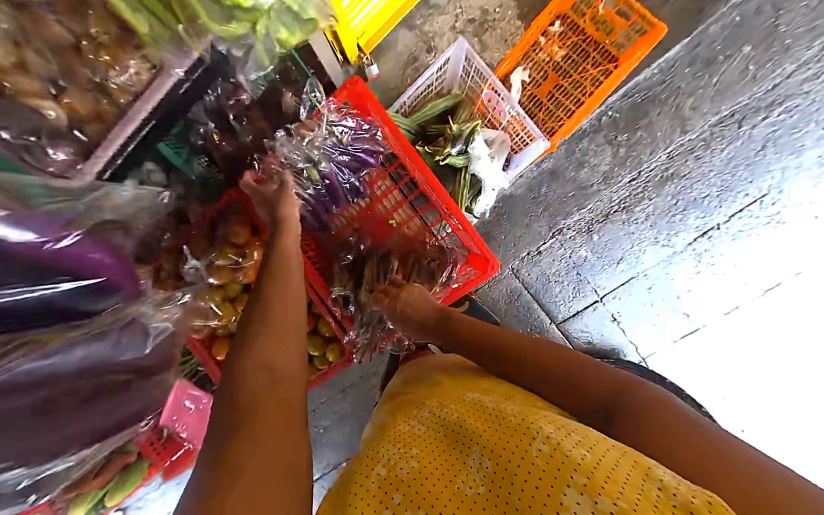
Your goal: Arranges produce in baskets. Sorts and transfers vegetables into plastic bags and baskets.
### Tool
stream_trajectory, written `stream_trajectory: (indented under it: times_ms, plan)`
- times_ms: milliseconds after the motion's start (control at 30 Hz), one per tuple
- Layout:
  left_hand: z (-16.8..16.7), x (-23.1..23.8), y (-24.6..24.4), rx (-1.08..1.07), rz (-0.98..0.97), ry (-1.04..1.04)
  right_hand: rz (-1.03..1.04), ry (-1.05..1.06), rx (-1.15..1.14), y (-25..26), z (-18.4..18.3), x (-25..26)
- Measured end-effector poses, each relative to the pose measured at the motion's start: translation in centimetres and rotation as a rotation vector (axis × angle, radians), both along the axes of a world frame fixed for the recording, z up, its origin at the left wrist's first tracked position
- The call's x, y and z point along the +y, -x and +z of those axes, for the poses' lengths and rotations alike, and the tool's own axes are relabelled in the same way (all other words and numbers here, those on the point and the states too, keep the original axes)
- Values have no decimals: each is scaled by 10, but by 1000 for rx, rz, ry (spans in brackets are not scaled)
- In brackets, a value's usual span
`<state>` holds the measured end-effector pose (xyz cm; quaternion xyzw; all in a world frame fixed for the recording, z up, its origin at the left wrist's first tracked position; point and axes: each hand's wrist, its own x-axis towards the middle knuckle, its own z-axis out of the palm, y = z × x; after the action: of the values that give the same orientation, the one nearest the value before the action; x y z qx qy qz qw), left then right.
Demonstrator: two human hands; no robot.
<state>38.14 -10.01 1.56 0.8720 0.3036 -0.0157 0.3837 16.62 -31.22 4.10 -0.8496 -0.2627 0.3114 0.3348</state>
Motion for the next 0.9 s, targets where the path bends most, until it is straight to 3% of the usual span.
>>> stream_trajectory:
  times_ms: [100, 233, 333, 633, 767, 900]
  plan:
    - [5, 8, -5, -8, 113, -105, -1, -12, 16, 4, -2, -6]
    - [25, 9, 32, -199, 208, 184, 38, 8, 72, -1, -1, -10]
    - [42, 4, 64, -266, 172, 368, 72, 8, 74, -5, 2, -11]
    - [84, -41, 113, -171, -304, 572, 146, 47, 20, -3, 3, -8]
    - [63, -69, 126, -75, -635, 553, 161, 66, 13, -1, 5, -9]
    - [39, -76, 156, 54, -834, 359, 108, 33, 35, 1, 6, -14]
